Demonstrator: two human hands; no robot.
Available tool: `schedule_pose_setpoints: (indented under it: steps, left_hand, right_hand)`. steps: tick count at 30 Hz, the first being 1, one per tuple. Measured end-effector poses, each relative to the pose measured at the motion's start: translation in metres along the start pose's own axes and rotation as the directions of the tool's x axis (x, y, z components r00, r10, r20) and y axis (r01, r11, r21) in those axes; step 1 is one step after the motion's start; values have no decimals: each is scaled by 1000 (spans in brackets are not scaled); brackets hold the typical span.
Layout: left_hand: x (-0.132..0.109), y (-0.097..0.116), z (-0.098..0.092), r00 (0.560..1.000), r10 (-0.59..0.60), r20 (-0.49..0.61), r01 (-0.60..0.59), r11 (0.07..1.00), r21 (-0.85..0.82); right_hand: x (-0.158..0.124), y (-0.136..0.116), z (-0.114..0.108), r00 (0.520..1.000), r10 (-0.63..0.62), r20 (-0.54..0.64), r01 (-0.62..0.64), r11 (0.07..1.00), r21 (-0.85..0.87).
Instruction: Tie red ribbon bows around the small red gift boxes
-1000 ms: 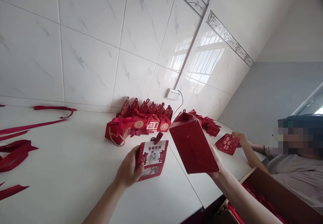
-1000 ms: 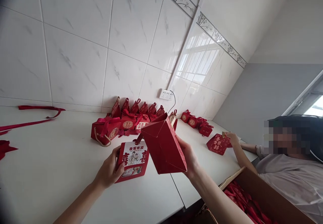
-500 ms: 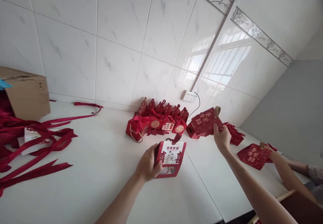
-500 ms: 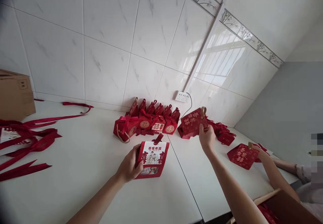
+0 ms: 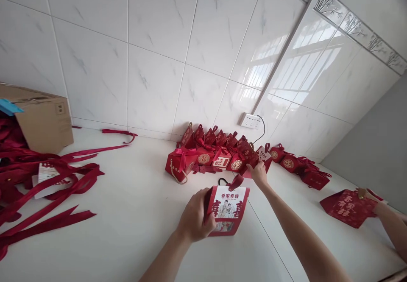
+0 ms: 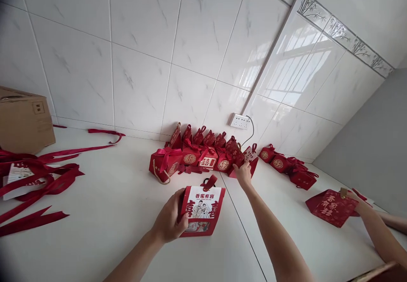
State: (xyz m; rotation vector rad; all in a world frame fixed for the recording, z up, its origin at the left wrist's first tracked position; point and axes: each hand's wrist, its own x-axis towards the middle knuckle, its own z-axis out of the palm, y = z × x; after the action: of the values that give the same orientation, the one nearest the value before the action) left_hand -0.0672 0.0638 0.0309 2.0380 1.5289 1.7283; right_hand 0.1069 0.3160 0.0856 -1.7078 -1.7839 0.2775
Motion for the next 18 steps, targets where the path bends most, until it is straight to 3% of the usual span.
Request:
schedule_pose_setpoints:
  steps: [4,7,9,11,13,15,18]
  left_hand:
    - [-1,-1,3,999,37,-36,-36,999,9]
    - [-1,-1,5,996,54,-69,-52,998,29]
    - [-1,0,5,992,73,-99,-68,997,46]
    - [-2,1,5,980,128,-151,-120,991,58]
    - [-2,1,4,956,203,-213,-191,979,72]
    - [-2,1,4,931,253,-263,-239,967,85]
    - [-2,-1,2,920,262,-290,-245,965,94]
  right_hand:
    - [-8,-26,3,997,-60,-45,62,997,50]
    - [-24,-60,-2,966,-257,-38,259,958,120]
    - [-36,-87,-4,896,-444,9,432,877,208]
    - [-47,-114,2,766,-635,96,574,744,341]
    - [-59,-136,16,643,-745,178,622,643,446]
    - [-73,-151,35,590,-773,233,612,616,495]
    - [-92,-160,58,585,-759,287,545,629,554]
